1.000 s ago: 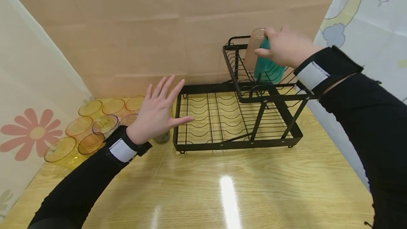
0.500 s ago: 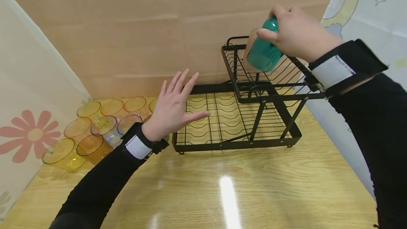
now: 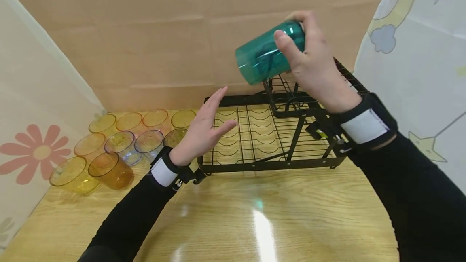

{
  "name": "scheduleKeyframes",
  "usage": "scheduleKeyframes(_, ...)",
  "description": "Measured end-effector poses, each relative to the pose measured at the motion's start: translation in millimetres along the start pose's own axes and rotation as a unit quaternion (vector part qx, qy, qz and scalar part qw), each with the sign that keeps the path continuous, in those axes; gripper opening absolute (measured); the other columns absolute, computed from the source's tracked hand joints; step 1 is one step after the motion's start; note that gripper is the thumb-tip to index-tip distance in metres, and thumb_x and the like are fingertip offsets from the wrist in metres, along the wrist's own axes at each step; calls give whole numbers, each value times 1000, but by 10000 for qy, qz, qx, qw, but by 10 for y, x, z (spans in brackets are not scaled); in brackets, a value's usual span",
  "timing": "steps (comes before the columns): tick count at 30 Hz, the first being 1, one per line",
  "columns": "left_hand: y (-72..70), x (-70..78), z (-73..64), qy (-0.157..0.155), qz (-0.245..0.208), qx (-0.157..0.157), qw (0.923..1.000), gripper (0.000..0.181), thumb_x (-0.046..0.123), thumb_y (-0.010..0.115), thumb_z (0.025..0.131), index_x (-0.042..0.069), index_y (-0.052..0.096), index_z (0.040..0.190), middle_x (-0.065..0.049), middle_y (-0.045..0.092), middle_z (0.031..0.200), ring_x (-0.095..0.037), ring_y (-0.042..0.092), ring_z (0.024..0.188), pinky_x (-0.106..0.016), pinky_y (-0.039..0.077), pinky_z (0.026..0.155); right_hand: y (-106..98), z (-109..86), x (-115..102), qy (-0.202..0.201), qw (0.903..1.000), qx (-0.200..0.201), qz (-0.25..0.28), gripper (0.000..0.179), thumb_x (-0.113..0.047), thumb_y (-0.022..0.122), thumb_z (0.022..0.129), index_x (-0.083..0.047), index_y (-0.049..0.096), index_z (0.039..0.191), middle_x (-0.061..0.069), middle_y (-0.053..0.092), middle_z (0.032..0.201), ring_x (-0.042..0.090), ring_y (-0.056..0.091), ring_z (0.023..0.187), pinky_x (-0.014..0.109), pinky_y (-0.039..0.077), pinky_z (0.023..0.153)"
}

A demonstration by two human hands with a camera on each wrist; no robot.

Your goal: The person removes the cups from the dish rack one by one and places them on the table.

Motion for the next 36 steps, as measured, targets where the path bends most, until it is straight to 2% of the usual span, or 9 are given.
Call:
scheduleKeyframes(4, -1, -26, -36, -274, -1212, 37, 9922, 81, 78, 30, 79, 37, 5, 144, 7, 13, 149, -13, 13, 134, -51, 19, 101, 316, -131, -36, -147, 9940, -49, 1087, 32, -31, 43, 94, -18, 37, 123, 8, 37, 115, 24, 45, 98, 32, 42, 78)
scheduleKeyframes(8, 6, -44, -87, -578, -2517, 228, 9658, 88, 79, 36, 74, 32, 10, 144, 3, 19, 148, -13, 19, 132, -50, 22, 100, 642, -248, -2, 21, 9744, -189, 2238, 37, -33, 43, 95, -16, 32, 126, 10, 32, 121, 27, 40, 107, 42, 38, 85)
scheduleKeyframes(12, 53, -30, -115, -771, -3837, 490, 9189, 92, 78, 44, 72, 29, 13, 144, 0, 25, 144, -12, 25, 129, -46, 24, 100, 903, -347, 65, 241, 9552, -90, 2950, 40, -34, 43, 95, -15, 28, 127, 12, 30, 124, 30, 39, 110, 45, 39, 87)
scheduleKeyframes(18, 103, -19, -152, -1042, -5312, 1175, 8325, 90, 73, 52, 71, 26, 20, 140, -1, 28, 139, -21, 33, 124, -54, 20, 98, 1194, -462, 177, 413, 9418, 100, 3335, 46, -35, 41, 95, -11, 23, 130, 12, 29, 125, 32, 40, 110, 46, 42, 85)
scheduleKeyframes(23, 76, -52, -148, -1693, -5974, 1863, 7614, 93, 70, 60, 68, 20, 23, 137, -4, 31, 135, -26, 31, 124, -53, 21, 98, 1366, -549, 283, 517, 9405, -21, 3358, 48, -38, 41, 95, -12, 21, 130, 11, 30, 124, 30, 40, 110, 44, 41, 86)
scheduleKeyframes(26, 41, -79, -125, -1641, -6273, 2418, 7219, 74, 59, 63, 73, 12, 40, 125, -8, 42, 122, -26, 37, 118, -47, 25, 97, 1454, -617, 347, 595, 9425, -153, 3285, 48, -39, 40, 95, -13, 20, 131, 12, 31, 123, 29, 41, 108, 43, 41, 85)
scheduleKeyframes(31, 42, -110, -141, -1683, -6624, 3230, 6546, 44, 39, 65, 81, 6, 55, 109, -10, 48, 110, -26, 42, 105, -38, 35, 90, 1569, -728, 418, 613, 9438, -234, 3240, 45, -36, 40, 96, -14, 18, 129, 14, 32, 120, 25, 41, 107, 39, 40, 85)
scheduleKeyframes(33, 64, -116, -175, -1832, -6652, 3398, 6391, 42, 37, 64, 81, 6, 57, 109, -9, 48, 111, -25, 43, 104, -36, 36, 89, 1595, -760, 425, 573, 9446, -235, 3224, 44, -34, 40, 96, -13, 19, 128, 13, 32, 119, 23, 40, 106, 38, 38, 86)
scheduleKeyframes(36, 88, -132, -222, -1955, -6620, 3498, 6334, 42, 36, 63, 82, 6, 56, 111, -9, 49, 112, -25, 42, 105, -37, 36, 89, 1610, -795, 421, 522, 9474, -267, 3146, 43, -32, 41, 96, -14, 19, 127, 13, 33, 118, 22, 40, 106, 37, 37, 87)
Point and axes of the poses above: each hand's wrist, its own z-axis towards the middle knuckle, its own y-axis out of the palm, x = y × z, the point moved 5 cm from there along z, towards the middle knuckle
